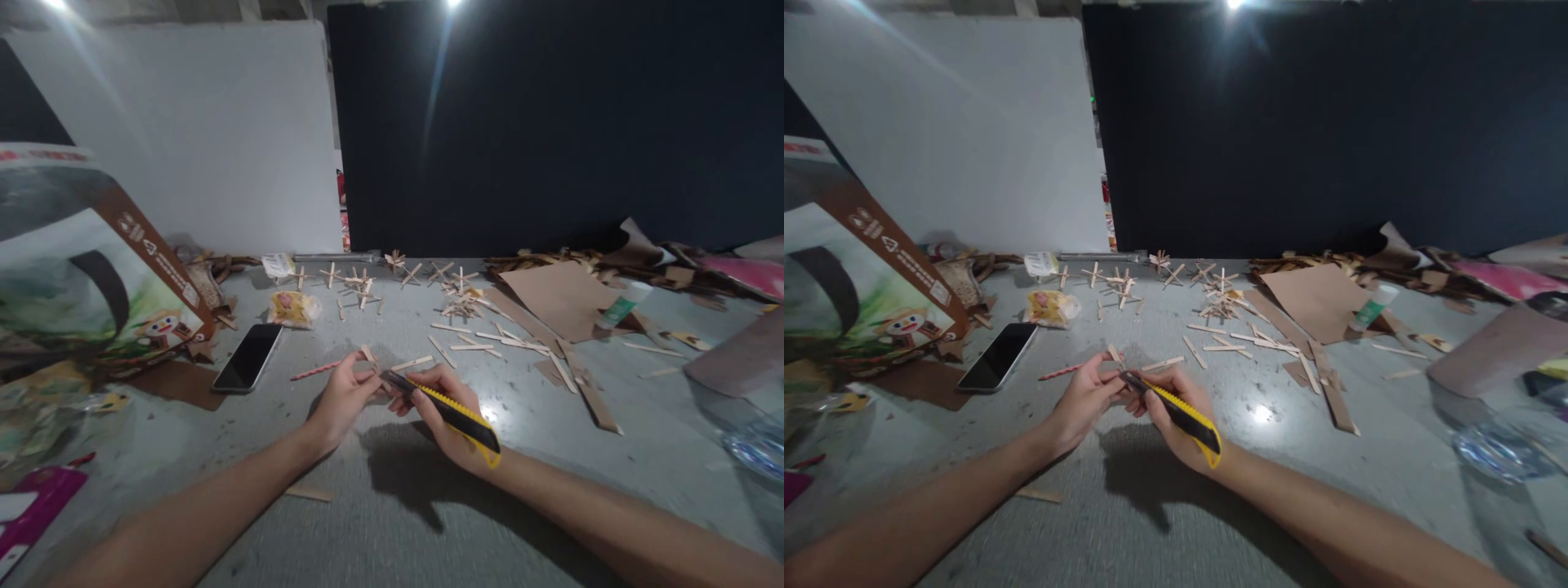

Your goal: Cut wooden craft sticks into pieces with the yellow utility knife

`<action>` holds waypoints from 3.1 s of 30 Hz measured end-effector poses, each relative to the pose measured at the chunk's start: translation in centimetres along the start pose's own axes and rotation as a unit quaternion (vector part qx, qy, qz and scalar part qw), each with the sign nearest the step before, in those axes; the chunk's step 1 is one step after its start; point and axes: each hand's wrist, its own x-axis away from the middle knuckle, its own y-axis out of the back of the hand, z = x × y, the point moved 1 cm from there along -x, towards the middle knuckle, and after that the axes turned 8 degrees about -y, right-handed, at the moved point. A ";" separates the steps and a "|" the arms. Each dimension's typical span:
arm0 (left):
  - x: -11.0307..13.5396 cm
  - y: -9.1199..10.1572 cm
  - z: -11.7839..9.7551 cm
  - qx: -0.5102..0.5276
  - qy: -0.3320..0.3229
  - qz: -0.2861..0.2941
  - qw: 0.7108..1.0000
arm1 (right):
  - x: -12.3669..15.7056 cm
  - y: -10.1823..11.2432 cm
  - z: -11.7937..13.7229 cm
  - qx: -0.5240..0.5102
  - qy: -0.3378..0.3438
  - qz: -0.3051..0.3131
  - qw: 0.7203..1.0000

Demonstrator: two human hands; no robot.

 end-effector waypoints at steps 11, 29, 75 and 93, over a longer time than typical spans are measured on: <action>0.1 0.1 -0.3 -0.049 -0.028 -0.014 0.998 | -0.9 2.6 -0.4 0.256 0.110 0.021 0.960; 0.2 0.0 0.0 -0.149 -0.039 0.032 0.987 | -2.0 2.3 -1.9 0.282 0.109 -0.027 0.953; 0.9 -0.8 -0.2 -0.145 -0.009 0.077 0.986 | -0.5 1.5 0.0 0.271 0.144 0.042 0.951; 0.8 -0.6 0.4 -0.122 -0.022 0.088 0.988 | -0.4 1.3 0.9 0.253 0.163 0.105 0.948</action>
